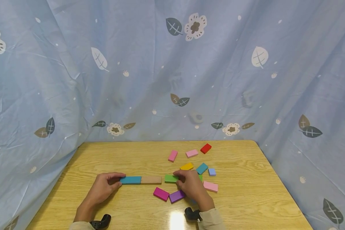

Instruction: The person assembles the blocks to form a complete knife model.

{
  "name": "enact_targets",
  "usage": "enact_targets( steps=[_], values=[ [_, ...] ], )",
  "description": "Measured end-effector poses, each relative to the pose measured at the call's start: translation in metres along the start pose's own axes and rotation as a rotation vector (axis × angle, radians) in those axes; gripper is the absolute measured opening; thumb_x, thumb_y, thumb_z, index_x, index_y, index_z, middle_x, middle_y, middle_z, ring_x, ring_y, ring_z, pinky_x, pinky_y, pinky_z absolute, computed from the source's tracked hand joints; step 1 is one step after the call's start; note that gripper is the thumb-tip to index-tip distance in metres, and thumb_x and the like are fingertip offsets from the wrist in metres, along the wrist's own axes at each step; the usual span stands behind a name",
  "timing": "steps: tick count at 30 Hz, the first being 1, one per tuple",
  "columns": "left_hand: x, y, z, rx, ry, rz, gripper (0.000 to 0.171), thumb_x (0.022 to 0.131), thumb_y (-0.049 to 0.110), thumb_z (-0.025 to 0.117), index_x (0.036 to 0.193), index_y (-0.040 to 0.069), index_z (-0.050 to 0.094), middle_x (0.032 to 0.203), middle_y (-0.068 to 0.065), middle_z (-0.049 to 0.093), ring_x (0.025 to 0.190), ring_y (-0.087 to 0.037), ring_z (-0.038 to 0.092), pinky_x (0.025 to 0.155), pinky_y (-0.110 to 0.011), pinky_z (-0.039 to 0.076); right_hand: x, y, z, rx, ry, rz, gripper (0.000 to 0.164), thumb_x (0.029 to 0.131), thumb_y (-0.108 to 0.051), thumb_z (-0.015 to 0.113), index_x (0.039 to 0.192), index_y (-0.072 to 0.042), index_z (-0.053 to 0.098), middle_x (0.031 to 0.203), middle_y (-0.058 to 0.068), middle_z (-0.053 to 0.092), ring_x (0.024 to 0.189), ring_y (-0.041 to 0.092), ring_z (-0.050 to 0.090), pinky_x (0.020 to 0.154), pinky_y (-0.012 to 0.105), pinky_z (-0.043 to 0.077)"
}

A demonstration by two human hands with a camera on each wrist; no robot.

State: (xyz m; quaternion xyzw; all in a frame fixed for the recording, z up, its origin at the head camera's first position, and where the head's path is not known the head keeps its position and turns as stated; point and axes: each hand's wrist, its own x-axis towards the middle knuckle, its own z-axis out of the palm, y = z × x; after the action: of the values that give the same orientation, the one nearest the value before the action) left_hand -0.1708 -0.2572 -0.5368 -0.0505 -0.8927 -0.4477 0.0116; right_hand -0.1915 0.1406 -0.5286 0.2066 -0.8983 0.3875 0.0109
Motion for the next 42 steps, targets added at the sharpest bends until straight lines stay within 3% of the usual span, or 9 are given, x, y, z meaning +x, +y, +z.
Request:
enact_targets(
  steps=[7,23,42],
  values=[
    [0.001,0.0,0.0,-0.005,0.0,-0.006,0.036,0.092,-0.005,0.082,0.119,0.019,0.085,0.124,0.0,0.082,0.125,-0.027,0.075,0.108,-0.045,0.062,0.001,-0.002,0.002,-0.011,0.0,-0.013,0.03,0.095,0.001,0.081,0.123,-0.008,0.082,0.118,0.006,0.083,0.111,0.026,0.08,0.092,0.042,0.069],
    [-0.001,0.002,0.0,-0.01,-0.009,-0.015,0.037,0.093,-0.005,0.081,0.122,0.018,0.084,0.126,-0.002,0.081,0.128,-0.03,0.073,0.11,-0.046,0.06,0.001,-0.006,0.007,-0.042,0.016,-0.021,0.03,0.093,-0.001,0.083,0.121,-0.011,0.084,0.116,0.003,0.084,0.114,0.025,0.079,0.094,0.043,0.068],
    [0.0,0.001,0.001,-0.03,-0.014,-0.01,0.036,0.093,-0.006,0.081,0.122,0.016,0.084,0.125,-0.003,0.082,0.125,-0.029,0.075,0.107,-0.045,0.062,0.003,-0.01,0.01,-0.066,0.012,-0.04,0.031,0.092,0.001,0.083,0.12,-0.011,0.083,0.116,0.003,0.084,0.108,0.02,0.079,0.09,0.036,0.068]
  ],
)
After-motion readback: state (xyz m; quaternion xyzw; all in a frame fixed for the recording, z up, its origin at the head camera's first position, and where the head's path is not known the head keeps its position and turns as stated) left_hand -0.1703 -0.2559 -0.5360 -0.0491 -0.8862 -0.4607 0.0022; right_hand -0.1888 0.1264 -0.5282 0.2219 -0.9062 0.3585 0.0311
